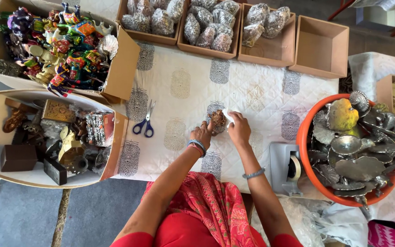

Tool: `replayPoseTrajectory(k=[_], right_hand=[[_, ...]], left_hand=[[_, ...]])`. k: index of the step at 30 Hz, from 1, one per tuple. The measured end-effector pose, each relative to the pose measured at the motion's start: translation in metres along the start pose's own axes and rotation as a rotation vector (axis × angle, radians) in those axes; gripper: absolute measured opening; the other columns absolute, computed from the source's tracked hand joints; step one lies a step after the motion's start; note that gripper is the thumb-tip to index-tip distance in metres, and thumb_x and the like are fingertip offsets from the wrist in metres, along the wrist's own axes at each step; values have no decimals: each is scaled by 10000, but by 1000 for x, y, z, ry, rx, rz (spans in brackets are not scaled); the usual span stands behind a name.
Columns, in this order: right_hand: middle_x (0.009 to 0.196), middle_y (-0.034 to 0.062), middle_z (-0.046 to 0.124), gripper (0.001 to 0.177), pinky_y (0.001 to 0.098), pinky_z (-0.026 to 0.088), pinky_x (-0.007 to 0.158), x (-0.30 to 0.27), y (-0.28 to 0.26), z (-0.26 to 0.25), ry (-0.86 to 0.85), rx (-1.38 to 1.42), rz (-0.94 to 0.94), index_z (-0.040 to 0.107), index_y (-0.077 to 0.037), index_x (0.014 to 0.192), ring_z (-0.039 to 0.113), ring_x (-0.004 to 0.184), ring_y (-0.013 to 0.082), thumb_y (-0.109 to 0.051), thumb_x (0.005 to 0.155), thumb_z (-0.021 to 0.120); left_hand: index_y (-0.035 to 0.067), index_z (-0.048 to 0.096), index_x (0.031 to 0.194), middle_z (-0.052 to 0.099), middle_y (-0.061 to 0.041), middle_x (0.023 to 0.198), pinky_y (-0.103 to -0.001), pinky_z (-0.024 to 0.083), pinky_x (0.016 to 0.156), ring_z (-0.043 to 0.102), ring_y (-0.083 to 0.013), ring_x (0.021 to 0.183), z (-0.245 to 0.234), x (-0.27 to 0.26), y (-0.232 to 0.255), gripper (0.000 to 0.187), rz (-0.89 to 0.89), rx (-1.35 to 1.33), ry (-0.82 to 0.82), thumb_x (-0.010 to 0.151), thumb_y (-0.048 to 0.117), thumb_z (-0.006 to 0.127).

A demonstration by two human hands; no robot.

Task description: Cleaning and wrapping small brass figurines in paper and plastic for packaging.

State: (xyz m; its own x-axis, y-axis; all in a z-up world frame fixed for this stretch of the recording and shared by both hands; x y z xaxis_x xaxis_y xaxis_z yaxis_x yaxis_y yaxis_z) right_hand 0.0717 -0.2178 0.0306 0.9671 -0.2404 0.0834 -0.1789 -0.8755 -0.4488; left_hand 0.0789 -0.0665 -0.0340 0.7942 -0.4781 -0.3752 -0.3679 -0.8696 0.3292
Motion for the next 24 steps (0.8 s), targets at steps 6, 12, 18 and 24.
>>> replayPoseTrajectory(k=[6,12,18,24], right_hand=[[1370,59,633,551,391,543,876,-19,-29,22,-183,-178,-72,641,-98,1318,639,968,308,16,780,667],[1303,-11,682,431,349,555,955,-28,0,25,-302,101,32,697,-191,1267,685,1072,218,-16,880,625],[1301,-54,679,479,362,543,944,15,-48,1,-165,-8,-206,731,-173,1214,649,1086,255,39,803,605],[1333,-142,673,437,328,562,901,40,-54,35,-361,-212,-283,758,-252,1182,617,1044,235,27,898,579]], left_hand=[[112,174,1611,484,-167,1438,-422,584,840,657,-360,1102,-2,5,-1,917,-6,40,-15,843,103,676],[109,155,1602,439,-196,1497,-413,590,819,664,-362,1095,0,0,-1,922,4,60,-13,837,90,669],[131,202,1587,487,-177,1434,-442,582,811,664,-366,1080,1,-2,0,884,-4,46,2,841,99,675],[138,232,1574,529,-142,1347,-455,578,766,671,-347,1035,12,3,-4,865,-18,107,39,842,128,692]])
Point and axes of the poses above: each hand's wrist, its own x-axis towards the middle knuckle, its own z-axis out of the palm, y = z × x, the point moved 10 cm from there along x, towards the middle knuckle
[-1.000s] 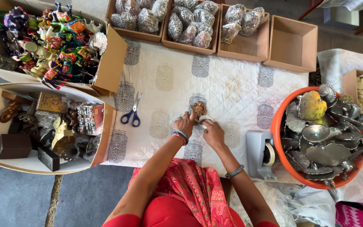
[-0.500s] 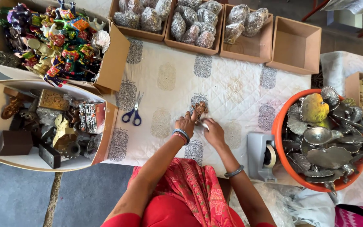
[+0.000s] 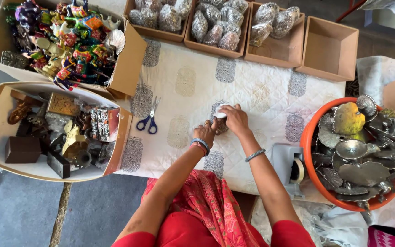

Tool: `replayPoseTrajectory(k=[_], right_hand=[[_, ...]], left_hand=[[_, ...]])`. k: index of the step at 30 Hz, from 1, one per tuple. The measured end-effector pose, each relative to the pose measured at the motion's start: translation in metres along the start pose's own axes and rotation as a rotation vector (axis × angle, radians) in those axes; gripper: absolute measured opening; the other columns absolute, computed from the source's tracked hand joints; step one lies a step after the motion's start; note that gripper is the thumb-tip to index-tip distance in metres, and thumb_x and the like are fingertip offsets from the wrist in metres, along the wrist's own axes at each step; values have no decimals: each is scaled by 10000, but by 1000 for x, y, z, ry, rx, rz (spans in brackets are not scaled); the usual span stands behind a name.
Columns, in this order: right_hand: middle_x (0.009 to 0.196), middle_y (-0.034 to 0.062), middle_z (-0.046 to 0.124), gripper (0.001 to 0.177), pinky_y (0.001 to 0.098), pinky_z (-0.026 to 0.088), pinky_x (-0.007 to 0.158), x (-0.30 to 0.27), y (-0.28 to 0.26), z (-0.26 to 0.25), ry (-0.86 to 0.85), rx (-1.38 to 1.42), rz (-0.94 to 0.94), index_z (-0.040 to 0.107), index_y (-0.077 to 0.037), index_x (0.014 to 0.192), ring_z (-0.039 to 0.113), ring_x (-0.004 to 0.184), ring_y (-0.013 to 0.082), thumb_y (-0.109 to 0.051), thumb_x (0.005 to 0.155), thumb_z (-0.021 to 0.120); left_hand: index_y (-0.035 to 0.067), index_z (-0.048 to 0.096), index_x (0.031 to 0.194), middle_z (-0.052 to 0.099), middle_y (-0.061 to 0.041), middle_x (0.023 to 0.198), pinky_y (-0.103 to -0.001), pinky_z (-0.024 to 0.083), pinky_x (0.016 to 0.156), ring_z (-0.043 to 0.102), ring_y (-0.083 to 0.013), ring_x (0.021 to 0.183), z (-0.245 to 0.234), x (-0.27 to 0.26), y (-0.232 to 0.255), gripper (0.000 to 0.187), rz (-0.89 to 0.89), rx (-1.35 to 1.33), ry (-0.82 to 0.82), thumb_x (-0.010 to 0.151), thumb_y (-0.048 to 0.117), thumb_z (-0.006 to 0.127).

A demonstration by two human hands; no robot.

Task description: Cleaning and wrapping small brass figurines in paper and plastic for packaging.

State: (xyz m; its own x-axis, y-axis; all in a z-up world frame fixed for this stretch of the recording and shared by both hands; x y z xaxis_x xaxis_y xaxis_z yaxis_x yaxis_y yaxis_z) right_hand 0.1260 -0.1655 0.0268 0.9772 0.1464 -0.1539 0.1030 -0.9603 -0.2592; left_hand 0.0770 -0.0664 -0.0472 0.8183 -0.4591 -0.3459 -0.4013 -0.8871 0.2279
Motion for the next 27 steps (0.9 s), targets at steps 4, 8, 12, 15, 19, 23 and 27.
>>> replayPoseTrajectory(k=[4,8,12,15,19,23,27], right_hand=[[1332,-131,675,484,320,571,869,5,6,20,25,-89,75,767,-252,1154,607,1069,225,65,853,561],[1290,-116,687,554,298,575,830,-14,-7,22,40,-106,-39,754,-211,1172,602,1072,236,107,763,558],[1285,-135,694,455,313,571,871,-9,3,8,13,-8,13,750,-240,1194,621,1013,216,43,878,587],[1285,-137,692,437,313,568,871,-1,10,1,-5,6,113,748,-252,1194,622,995,219,36,907,587],[1280,-116,688,479,315,563,859,-9,1,13,7,-46,109,748,-225,1159,615,1015,230,72,818,590],[1244,-102,700,370,342,552,877,-18,-14,8,104,-24,-22,741,-204,1147,611,1042,247,-16,843,645],[1291,-94,683,445,332,569,862,-10,2,10,-24,33,136,720,-227,1215,617,1017,225,57,921,544]], left_hand=[[147,247,1565,545,-135,1301,-447,572,740,673,-341,999,-1,2,0,835,-3,6,5,854,141,685],[135,270,1550,540,-147,1309,-440,570,743,670,-337,1006,-7,2,1,831,-6,13,13,834,148,693],[146,290,1549,556,-144,1273,-434,566,745,676,-331,998,-7,-1,3,792,-2,28,21,860,151,681],[150,277,1555,554,-144,1267,-431,563,734,676,-327,984,-5,0,1,808,-2,33,10,855,153,680],[149,277,1560,552,-137,1270,-435,550,727,671,-321,977,-8,-2,2,805,-13,48,14,861,164,675],[134,288,1551,553,-130,1274,-444,540,749,666,-318,991,-11,-2,2,777,-24,63,13,874,177,669],[132,250,1576,544,-150,1283,-435,549,742,665,-325,986,-6,-3,3,825,4,63,-6,864,158,665]])
Point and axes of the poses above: each hand's wrist, its own x-axis towards the middle knuckle, its own z-axis out of the palm, y = z × x, the point moved 10 cm from there along x, towards the middle knuckle
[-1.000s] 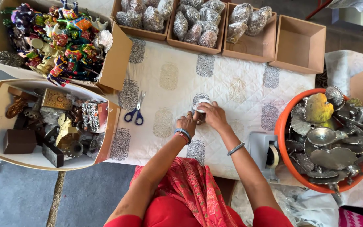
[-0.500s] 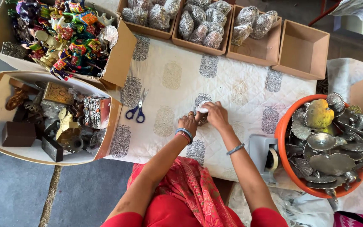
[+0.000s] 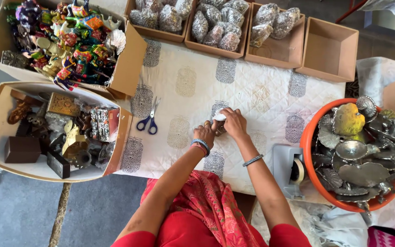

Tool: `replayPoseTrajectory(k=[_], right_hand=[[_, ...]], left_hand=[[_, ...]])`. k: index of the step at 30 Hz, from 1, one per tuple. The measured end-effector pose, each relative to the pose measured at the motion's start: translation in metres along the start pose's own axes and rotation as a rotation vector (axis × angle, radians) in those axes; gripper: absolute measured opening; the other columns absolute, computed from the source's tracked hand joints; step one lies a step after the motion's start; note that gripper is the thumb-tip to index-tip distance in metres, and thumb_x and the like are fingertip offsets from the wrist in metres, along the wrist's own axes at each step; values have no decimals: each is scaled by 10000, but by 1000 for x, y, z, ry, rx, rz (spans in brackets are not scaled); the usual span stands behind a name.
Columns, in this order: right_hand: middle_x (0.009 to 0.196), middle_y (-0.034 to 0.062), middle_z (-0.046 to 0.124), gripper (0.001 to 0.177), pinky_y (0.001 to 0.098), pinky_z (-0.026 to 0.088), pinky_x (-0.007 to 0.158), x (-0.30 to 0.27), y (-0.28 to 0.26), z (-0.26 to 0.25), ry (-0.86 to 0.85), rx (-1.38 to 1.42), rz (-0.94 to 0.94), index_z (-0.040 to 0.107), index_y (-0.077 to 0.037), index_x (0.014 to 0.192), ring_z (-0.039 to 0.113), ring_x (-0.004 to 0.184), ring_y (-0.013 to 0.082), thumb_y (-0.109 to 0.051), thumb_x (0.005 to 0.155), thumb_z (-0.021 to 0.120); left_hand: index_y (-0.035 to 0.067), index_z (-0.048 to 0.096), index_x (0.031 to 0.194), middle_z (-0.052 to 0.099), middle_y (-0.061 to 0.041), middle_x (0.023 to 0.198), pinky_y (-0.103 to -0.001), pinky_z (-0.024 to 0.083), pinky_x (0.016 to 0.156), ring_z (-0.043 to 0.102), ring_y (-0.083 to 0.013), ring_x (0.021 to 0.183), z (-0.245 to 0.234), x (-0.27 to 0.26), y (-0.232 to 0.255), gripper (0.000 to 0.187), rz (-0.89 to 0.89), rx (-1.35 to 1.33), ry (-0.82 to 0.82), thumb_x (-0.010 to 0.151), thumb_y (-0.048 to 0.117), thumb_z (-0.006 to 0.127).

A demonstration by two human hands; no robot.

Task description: Cleaning and wrapping small brass figurines in paper and plastic for packaging.

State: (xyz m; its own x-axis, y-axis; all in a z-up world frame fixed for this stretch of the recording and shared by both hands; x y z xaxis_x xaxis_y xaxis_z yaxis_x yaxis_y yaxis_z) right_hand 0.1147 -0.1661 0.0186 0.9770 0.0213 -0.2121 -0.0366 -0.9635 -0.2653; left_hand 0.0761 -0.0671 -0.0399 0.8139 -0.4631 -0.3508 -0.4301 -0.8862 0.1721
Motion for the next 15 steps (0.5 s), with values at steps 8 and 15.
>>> replayPoseTrajectory(k=[8,15], right_hand=[[1326,-38,661,465,367,545,905,-53,0,5,79,75,-60,706,-154,1237,601,1052,278,51,838,582],[1383,-20,628,490,343,546,919,-116,1,-8,231,215,-120,716,-162,1210,598,1088,259,70,794,603]], left_hand=[[131,242,1588,545,-157,1337,-460,550,803,663,-346,1048,-7,-2,-2,838,-9,-37,5,866,159,667],[177,193,1612,519,-183,1373,-483,552,841,652,-355,1083,-1,5,2,854,31,-88,-19,896,181,660]])
Point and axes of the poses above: each hand's wrist, its own x-axis towards the middle knuckle, its own z-axis out of the palm, y = z × x, the point moved 10 cm from there along x, towards the middle knuckle
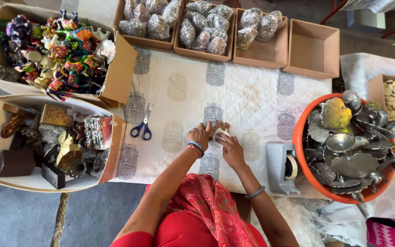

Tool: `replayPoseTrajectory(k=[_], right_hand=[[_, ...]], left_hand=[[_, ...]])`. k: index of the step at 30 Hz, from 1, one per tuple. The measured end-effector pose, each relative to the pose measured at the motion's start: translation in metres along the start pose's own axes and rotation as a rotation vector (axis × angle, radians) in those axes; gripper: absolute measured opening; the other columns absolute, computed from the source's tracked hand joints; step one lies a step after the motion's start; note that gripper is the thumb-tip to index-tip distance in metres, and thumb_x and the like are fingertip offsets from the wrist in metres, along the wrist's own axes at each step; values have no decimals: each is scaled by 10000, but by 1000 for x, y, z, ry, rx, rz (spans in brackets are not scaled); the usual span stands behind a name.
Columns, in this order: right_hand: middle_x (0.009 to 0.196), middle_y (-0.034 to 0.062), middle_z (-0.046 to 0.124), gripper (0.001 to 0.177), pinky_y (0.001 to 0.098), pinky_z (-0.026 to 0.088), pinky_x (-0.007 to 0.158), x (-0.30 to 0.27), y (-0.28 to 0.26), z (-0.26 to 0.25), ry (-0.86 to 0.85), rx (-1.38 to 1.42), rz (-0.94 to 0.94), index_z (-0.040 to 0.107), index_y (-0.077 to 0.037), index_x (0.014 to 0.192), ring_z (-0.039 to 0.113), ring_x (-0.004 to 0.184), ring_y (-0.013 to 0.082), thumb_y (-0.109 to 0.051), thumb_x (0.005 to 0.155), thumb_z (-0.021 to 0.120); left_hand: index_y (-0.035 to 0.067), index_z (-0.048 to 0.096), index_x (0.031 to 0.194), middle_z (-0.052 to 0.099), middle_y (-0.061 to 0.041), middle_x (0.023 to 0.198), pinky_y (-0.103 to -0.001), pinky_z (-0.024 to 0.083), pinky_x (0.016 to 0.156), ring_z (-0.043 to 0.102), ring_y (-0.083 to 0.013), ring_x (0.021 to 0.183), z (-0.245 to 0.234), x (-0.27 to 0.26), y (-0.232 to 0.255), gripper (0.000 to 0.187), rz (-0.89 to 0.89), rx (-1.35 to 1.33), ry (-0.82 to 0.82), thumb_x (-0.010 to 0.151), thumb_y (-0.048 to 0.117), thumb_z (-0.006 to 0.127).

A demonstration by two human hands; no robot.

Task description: Cleaning and wrapping small brass figurines in paper and plastic for packaging.

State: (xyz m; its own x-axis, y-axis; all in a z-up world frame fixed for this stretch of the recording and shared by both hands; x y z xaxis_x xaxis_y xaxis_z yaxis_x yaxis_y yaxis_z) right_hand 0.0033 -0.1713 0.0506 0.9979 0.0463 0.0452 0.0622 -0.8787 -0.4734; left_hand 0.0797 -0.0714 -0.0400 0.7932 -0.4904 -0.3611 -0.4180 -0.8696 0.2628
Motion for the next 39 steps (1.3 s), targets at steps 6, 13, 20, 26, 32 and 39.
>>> replayPoseTrajectory(k=[6,13,20,26,32,39], right_hand=[[1315,-22,677,424,358,520,988,-46,61,-1,44,102,149,754,-154,1135,617,1171,245,47,783,630],[1240,50,688,408,380,516,954,-57,83,-18,289,233,323,724,-111,1139,650,1149,290,9,789,552],[1219,52,675,398,382,517,953,-56,82,-18,305,246,313,711,-111,1135,651,1139,292,-10,781,560],[1209,43,679,389,388,526,932,-55,82,-19,323,191,327,716,-119,1123,654,1126,292,-6,789,551],[1205,57,696,370,340,580,839,-50,115,19,235,494,524,704,-69,1167,736,994,249,30,854,534],[1319,41,657,542,350,566,917,18,3,6,277,330,67,686,-119,1293,660,1116,247,98,806,590]], left_hand=[[188,192,1622,395,-154,1543,-510,501,945,505,-363,1284,-35,-27,11,938,4,-125,19,828,161,691],[106,413,1496,366,-161,1530,-563,435,1051,386,-407,1365,-11,-26,33,880,239,-71,301,743,347,798],[112,658,1124,689,-162,1185,-470,571,970,637,-369,1135,6,21,10,299,129,-346,205,910,311,719],[78,616,1066,730,-140,726,-477,587,593,732,-327,635,72,21,-34,390,-446,-2042,-172,888,425,610],[81,537,1214,725,-129,968,-400,662,760,750,-261,879,71,-14,-42,562,-359,-1755,-213,847,439,767],[27,552,1320,690,-99,1145,-364,654,814,727,-198,991,73,-7,-42,687,-131,-1549,-152,807,383,838]])
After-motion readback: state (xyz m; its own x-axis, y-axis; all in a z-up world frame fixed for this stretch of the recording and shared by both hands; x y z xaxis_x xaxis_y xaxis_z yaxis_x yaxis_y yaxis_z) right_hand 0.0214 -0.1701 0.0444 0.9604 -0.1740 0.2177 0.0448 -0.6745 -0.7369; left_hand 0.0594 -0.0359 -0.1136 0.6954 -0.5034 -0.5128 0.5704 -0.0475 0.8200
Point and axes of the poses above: each hand's wrist, its own x-axis towards the middle knuckle, its own z-axis out of the palm, y = z × x, the point moved 10 cm from there along x, towards the middle knuckle
